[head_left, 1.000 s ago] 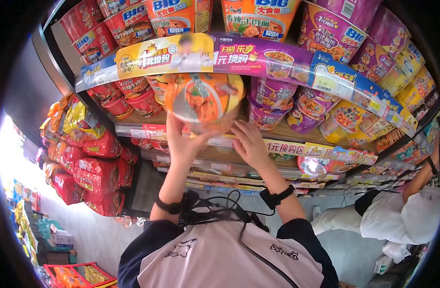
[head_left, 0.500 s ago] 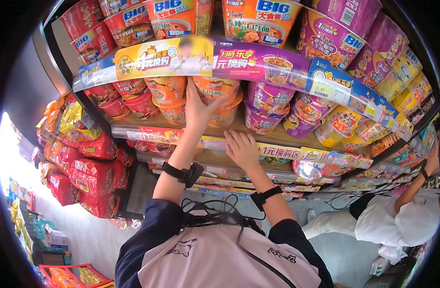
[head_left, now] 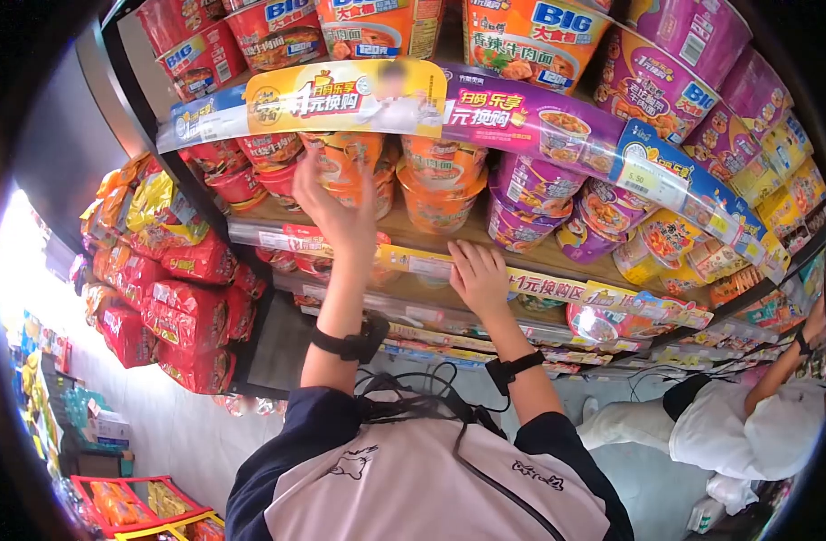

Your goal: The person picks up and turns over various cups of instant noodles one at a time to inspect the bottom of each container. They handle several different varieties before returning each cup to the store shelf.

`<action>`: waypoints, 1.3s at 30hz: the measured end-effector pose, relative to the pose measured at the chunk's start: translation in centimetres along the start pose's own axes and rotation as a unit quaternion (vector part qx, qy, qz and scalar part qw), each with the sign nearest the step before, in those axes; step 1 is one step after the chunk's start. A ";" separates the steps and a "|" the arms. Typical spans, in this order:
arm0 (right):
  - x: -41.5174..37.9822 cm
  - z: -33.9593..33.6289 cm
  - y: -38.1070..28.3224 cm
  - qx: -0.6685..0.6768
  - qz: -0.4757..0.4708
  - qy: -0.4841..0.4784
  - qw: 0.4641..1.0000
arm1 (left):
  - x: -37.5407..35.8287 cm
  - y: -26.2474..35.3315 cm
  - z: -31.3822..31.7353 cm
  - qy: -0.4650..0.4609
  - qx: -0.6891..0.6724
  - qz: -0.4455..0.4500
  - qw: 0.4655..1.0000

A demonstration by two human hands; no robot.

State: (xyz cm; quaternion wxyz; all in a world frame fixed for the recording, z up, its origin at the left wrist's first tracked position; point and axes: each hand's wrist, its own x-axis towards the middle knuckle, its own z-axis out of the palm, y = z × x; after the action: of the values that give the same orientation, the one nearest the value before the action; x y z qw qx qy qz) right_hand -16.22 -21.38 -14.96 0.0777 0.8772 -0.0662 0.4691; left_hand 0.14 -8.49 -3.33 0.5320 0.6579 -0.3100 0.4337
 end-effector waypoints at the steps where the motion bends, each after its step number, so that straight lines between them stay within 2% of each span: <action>1: 0.0 -0.1 0.0 -0.002 0.002 -0.003 1.000 | 0.4 -0.8 -0.1 -0.011 -0.001 -0.018 1.000; 3: -0.1 -0.2 -0.2 -0.001 0.004 -0.006 1.000 | 1.8 -2.9 0.8 -0.033 -0.003 -0.054 0.998; 6: 0.0 -0.1 -0.1 0.003 0.005 -0.003 1.000 | 3.5 -5.0 1.6 -0.148 -0.225 -0.150 0.951; 7: -0.1 -0.1 -0.1 0.004 0.005 -0.002 1.000 | 3.7 -4.1 1.0 -0.168 -0.229 -0.193 0.939; 10: -0.2 -0.2 -0.2 0.003 0.006 -0.003 1.000 | 4.1 -5.4 0.5 -0.168 -0.226 -0.163 0.946; 11: -0.1 -0.2 -0.2 0.002 0.006 -0.002 1.000 | 3.6 -5.4 -0.3 -0.196 -0.190 -0.262 0.926; 14: -0.1 -0.2 -0.2 0.010 0.013 -0.008 1.000 | 1.0 -3.9 -3.5 -0.123 -0.346 -0.216 0.905; 17: 0.1 -0.6 0.1 0.078 0.024 -0.024 0.996 | -1.3 -3.2 -7.7 -0.147 -0.325 -0.179 0.917; 19: 0.8 -1.6 -0.3 0.186 0.095 -0.022 0.978 | -2.8 -2.6 -10.3 -0.176 -0.319 -0.158 0.918; 21: 2.2 -3.9 -1.1 0.310 0.160 -0.038 0.936 | -3.0 -0.3 -12.1 -0.202 -0.337 -0.140 0.909; 22: 3.3 -5.7 -1.6 0.334 0.130 -0.040 0.933 | -2.9 0.9 -12.5 -0.216 -0.343 -0.131 0.905; 24: 5.4 -9.4 -2.6 0.379 0.073 -0.046 0.921 | -3.8 2.3 -13.2 -0.179 -0.510 -0.343 0.768; 25: 6.2 -11.1 -3.4 0.405 0.059 -0.030 0.912 | -3.9 2.7 -13.2 -0.214 -0.552 -0.311 0.743; 26: 6.9 -12.6 -4.5 0.430 0.046 -0.014 0.901 | -3.9 3.2 -13.4 -0.190 -0.653 -0.400 0.614; 27: 7.0 -13.3 -5.3 0.455 0.033 0.003 0.890 | -3.9 3.7 -13.7 -0.159 -0.731 -0.475 0.464; 30: 4.9 -12.8 -6.6 0.486 0.098 0.017 0.868 | -5.0 4.8 -13.2 -0.248 -0.661 -0.421 0.569; 31: 4.6 -12.9 -6.6 0.495 0.128 0.011 0.860 | -6.0 4.8 -13.7 -0.322 -0.528 -0.320 0.718; 33: 4.2 -13.4 -6.1 0.509 0.195 -0.007 0.838 | -5.6 4.4 -13.5 -0.367 -0.331 -0.153 0.856; 34: 4.2 -13.6 -5.8 0.515 0.234 -0.020 0.825 | -4.2 5.7 -13.1 -0.324 -0.435 -0.189 0.819; 35: 4.0 -13.2 -5.2 0.626 0.283 -0.026 0.726 | -3.7 6.8 -13.1 -0.310 -0.478 -0.210 0.795; 36: 4.3 -13.7 -5.7 0.666 0.335 -0.014 0.666 | -3.3 7.6 -13.1 -0.295 -0.519 -0.231 0.768; 37: 5.0 -14.3 -6.4 0.700 0.385 -0.001 0.601 | -3.0 7.3 -13.5 -0.326 -0.506 -0.198 0.773; 39: 5.5 -14.8 -6.3 0.736 0.439 -0.010 0.516 | -3.1 6.1 -13.2 -0.352 -0.478 -0.058 0.803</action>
State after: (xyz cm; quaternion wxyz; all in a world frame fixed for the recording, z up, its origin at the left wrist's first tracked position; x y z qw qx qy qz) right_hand -24.03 -12.46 -2.71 -0.8120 0.4852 -0.0753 0.3156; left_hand -9.67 2.63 -2.76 0.6570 0.4447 -0.6055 -0.0625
